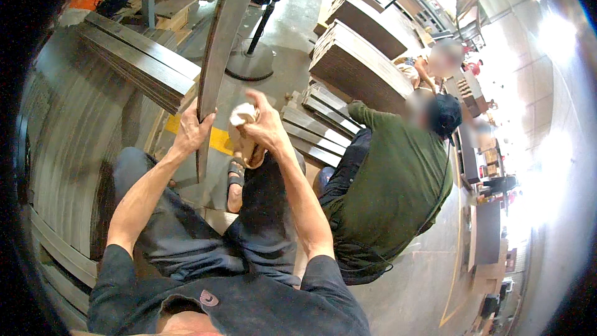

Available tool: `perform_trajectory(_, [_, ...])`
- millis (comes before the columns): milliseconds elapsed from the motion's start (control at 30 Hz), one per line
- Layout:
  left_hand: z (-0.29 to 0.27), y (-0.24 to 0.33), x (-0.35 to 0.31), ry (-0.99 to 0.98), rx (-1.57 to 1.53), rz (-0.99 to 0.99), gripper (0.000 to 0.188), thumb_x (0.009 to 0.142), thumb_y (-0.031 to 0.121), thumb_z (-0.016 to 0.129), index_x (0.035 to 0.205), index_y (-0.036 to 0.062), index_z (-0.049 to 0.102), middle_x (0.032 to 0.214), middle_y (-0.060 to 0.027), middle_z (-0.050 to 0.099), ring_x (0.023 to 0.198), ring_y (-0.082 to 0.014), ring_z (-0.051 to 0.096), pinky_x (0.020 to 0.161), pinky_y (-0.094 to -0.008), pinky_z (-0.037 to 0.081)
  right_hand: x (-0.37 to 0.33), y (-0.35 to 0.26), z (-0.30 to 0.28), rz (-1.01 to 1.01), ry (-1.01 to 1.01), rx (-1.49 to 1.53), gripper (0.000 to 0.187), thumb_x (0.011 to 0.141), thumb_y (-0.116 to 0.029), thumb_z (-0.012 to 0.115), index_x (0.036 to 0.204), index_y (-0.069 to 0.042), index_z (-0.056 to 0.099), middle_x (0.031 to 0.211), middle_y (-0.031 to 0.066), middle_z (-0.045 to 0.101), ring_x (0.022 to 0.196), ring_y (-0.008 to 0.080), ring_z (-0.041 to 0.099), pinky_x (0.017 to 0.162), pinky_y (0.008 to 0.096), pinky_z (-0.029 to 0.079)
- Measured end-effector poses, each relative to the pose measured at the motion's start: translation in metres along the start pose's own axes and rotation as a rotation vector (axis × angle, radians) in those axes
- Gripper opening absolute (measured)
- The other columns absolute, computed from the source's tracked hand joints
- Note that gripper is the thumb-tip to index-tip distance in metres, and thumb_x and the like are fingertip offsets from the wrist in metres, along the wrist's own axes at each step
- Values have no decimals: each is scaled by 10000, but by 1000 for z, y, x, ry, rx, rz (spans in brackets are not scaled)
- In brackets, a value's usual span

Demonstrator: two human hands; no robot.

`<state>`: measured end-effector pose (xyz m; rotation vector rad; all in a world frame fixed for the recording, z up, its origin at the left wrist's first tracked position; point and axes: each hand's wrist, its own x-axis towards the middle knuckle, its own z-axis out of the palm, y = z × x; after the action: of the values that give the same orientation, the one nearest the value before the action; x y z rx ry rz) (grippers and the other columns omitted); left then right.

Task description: The person wipes long grey strips with a cloth while sitting next to a stack of panels in a workshop.

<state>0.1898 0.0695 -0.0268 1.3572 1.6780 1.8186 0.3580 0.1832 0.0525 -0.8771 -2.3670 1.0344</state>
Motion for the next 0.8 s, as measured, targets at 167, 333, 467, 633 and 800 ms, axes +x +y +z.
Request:
perform_trajectory(167, [31,5,-4,-100,-230,108,194,893,-3,572,1086,4,587,878,-43,553,803,-121,496,708,-292,456,20,-73,-1,-334,470,406,467,795,-121,698,1226,-33,543,1023,36,593,927,113,572,796,253,487])
perform_trajectory(333, [19,-19,1,-268,-212,-67,121,874,62,631,987,21,625,754,5,520,739,-88,492,670,-253,450,63,-102,-39,-616,792,434,404,822,-99,721,1186,-32,558,986,20,593,863,79,570,745,215,479])
perform_trajectory(467, [19,-13,-1,-281,-196,-87,172,887,100,667,1041,24,654,787,50,590,726,-49,511,660,-232,448,76,-123,-53,-617,725,838,294,912,-192,695,1134,-45,567,847,14,618,720,77,580,631,208,465])
perform_trajectory(633, [14,-22,4,-202,-45,139,251,874,101,636,1115,56,579,979,-47,595,865,-169,559,744,-316,472,69,-46,39,-589,579,432,380,879,-192,685,1188,-17,552,876,35,626,799,129,602,722,268,491])
perform_trajectory(800, [5,5,2,-221,-53,197,632,888,241,678,1436,110,391,1355,-71,522,1253,-209,505,1023,-356,442,24,-21,112,-438,513,342,740,815,-106,723,1446,-33,343,1193,110,538,1074,202,560,949,332,460])
